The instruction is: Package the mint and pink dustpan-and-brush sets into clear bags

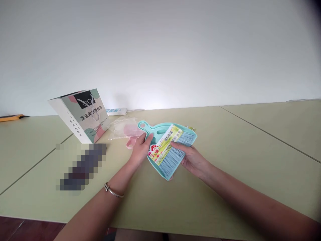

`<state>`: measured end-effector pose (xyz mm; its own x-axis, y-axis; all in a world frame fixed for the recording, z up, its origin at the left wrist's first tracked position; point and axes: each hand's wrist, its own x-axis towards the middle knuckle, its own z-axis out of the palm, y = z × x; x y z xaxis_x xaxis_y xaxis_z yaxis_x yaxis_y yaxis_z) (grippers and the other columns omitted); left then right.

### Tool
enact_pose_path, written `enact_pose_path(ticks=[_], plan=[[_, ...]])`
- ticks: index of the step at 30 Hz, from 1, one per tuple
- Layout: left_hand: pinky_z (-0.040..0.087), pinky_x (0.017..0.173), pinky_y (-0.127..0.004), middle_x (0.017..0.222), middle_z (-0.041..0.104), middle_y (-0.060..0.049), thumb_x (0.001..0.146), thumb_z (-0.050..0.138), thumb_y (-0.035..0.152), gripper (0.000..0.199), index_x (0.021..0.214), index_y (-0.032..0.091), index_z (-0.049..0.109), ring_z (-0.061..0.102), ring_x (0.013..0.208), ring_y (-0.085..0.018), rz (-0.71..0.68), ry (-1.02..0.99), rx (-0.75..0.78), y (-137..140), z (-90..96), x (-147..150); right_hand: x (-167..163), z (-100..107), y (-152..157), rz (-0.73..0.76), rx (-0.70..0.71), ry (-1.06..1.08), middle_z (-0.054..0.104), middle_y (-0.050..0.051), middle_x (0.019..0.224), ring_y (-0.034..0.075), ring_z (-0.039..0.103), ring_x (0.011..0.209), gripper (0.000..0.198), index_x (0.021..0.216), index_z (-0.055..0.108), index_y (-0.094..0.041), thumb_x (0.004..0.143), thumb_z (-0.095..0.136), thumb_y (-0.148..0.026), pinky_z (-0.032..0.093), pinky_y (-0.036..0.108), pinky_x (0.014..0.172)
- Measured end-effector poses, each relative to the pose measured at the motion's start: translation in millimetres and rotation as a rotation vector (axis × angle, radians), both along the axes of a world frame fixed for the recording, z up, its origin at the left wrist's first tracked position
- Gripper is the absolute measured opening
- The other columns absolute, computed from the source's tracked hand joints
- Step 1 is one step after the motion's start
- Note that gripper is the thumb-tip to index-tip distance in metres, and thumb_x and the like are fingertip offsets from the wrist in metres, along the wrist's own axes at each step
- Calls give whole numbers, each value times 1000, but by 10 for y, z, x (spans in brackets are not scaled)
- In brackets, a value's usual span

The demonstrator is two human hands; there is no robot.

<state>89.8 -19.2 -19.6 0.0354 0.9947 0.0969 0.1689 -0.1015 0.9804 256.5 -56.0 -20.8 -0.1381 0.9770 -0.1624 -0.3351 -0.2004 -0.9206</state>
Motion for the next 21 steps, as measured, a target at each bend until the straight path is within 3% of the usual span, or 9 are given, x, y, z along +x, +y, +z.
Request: enact_pose_path(ticks=[2, 5, 7, 10, 13, 16, 21], plan=[[44, 79, -33, 86, 66, -5, 85, 40, 50, 38, 90, 19, 62, 59, 86, -21, 44, 285, 169, 17, 45, -67, 29, -5, 15, -43, -1, 34, 64, 7, 117, 28, 62, 106, 37, 110, 57, -22, 74, 63, -30, 56, 41, 81], [36, 95, -41, 118, 58, -10, 89, 33, 45, 43, 115, 22, 59, 49, 113, -27, 215, 684, 386, 85, 86, -207, 82, -6, 57, -144, -1, 47, 62, 6, 120, 28, 60, 109, 38, 110, 57, -23, 73, 63, -28, 55, 42, 83], [23, 103, -52, 137, 44, -12, 89, 34, 44, 44, 123, 26, 55, 32, 129, -32, 298, 921, 397, 157, 62, -289, 106, -3, 83, -203, -15, 33, 62, 6, 122, 28, 59, 110, 36, 108, 58, -23, 73, 63, -26, 55, 41, 83], [6, 102, -64, 147, 31, -12, 88, 33, 48, 45, 117, 28, 61, 9, 138, -38, 226, 1157, 274, 265, -23, -364, 115, -6, 103, -224, -47, 45, 62, 6, 121, 27, 59, 110, 35, 107, 59, -22, 72, 64, -24, 55, 40, 85], [2, 99, -68, 137, 44, -17, 89, 31, 48, 48, 106, 21, 67, 9, 137, -42, 186, 1267, 195, 313, -76, -381, 112, -16, 105, -209, -56, 71, 63, 6, 120, 27, 59, 110, 38, 110, 59, -22, 72, 65, -23, 53, 41, 87], [4, 99, -70, 129, 52, -19, 90, 31, 45, 47, 114, 19, 62, 17, 136, -41, 182, 1272, 217, 278, -61, -358, 124, -24, 99, -151, -36, 87, 64, 6, 118, 27, 59, 110, 40, 113, 59, -22, 73, 65, -23, 51, 41, 89], [5, 104, -66, 144, 36, -15, 92, 26, 43, 53, 137, 16, 37, 19, 138, -33, -2, 1294, 457, 163, -21, -312, 176, -26, 122, -69, -57, 78, 67, 6, 112, 27, 62, 105, 39, 111, 61, -22, 72, 66, -22, 52, 41, 88]])
